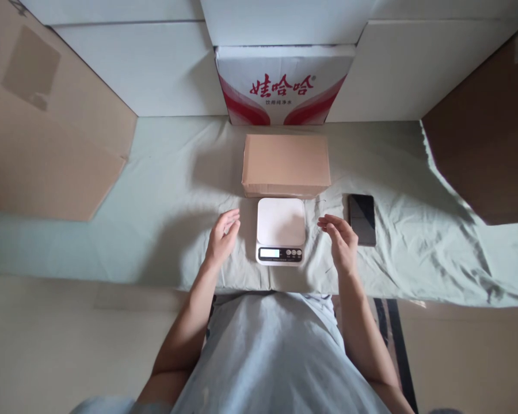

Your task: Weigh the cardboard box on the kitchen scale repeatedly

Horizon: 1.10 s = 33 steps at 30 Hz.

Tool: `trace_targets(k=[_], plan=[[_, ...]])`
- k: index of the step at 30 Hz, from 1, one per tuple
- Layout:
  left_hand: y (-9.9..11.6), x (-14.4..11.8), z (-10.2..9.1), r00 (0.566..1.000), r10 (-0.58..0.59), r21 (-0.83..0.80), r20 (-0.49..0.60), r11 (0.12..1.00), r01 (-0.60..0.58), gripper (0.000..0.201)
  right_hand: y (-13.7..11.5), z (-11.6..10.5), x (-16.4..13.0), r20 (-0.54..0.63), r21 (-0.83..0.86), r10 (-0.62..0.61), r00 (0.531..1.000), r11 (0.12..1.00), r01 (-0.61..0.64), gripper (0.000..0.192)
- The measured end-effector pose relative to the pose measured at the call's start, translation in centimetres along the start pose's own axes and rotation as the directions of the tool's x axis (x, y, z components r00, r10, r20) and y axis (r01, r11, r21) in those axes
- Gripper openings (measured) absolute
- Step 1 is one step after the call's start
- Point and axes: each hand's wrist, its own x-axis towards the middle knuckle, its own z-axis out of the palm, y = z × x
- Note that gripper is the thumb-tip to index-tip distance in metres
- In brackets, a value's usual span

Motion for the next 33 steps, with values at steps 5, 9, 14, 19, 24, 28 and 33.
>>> trace_targets(k=[5, 9, 14, 19, 24, 28, 33], plan=[[1.0, 3.8, 0.7, 0.994, 0.021, -0.07, -0.104, 0.997, -0.029, 0.051, -0.8, 1.0, 3.6, -0.015, -0.007, -0.098, 0.995, 0.995, 0.098, 0.049], [2.6, 7.2, 2.1, 0.996, -0.033, -0.082, -0.086, 0.996, 0.026, 0.06, -1.9, 2.6, 6.7, 0.027, -0.069, -0.107, 0.994, 0.992, 0.109, 0.058], [3.0, 8.9, 3.5, 0.999, -0.021, -0.085, -0.027, 0.996, 0.018, 0.054, -2.1, 4.0, 8.1, 0.061, -0.105, -0.163, 0.985, 0.98, 0.169, 0.055], [2.8, 8.6, 3.7, 0.999, -0.013, -0.108, -0.047, 0.994, 0.008, 0.056, -2.3, 4.4, 7.9, 0.02, -0.132, -0.204, 0.979, 0.97, 0.205, 0.051], [6.4, 6.2, 2.5, 0.987, 0.144, -0.134, -0.076, 0.979, -0.154, 0.058, -5.4, 4.2, 5.7, -0.072, -0.117, -0.365, 0.928, 0.927, 0.356, 0.043], [9.3, 2.3, 1.0, 0.97, 0.219, -0.089, -0.109, 0.969, -0.229, 0.052, -7.6, 2.9, 2.4, -0.116, -0.167, -0.413, 0.903, 0.905, 0.392, 0.04], [8.7, -2.2, -0.3, 0.993, 0.114, -0.05, -0.039, 0.992, -0.116, 0.048, -7.2, 1.1, -1.9, -0.088, -0.178, -0.301, 0.949, 0.943, 0.283, 0.037]])
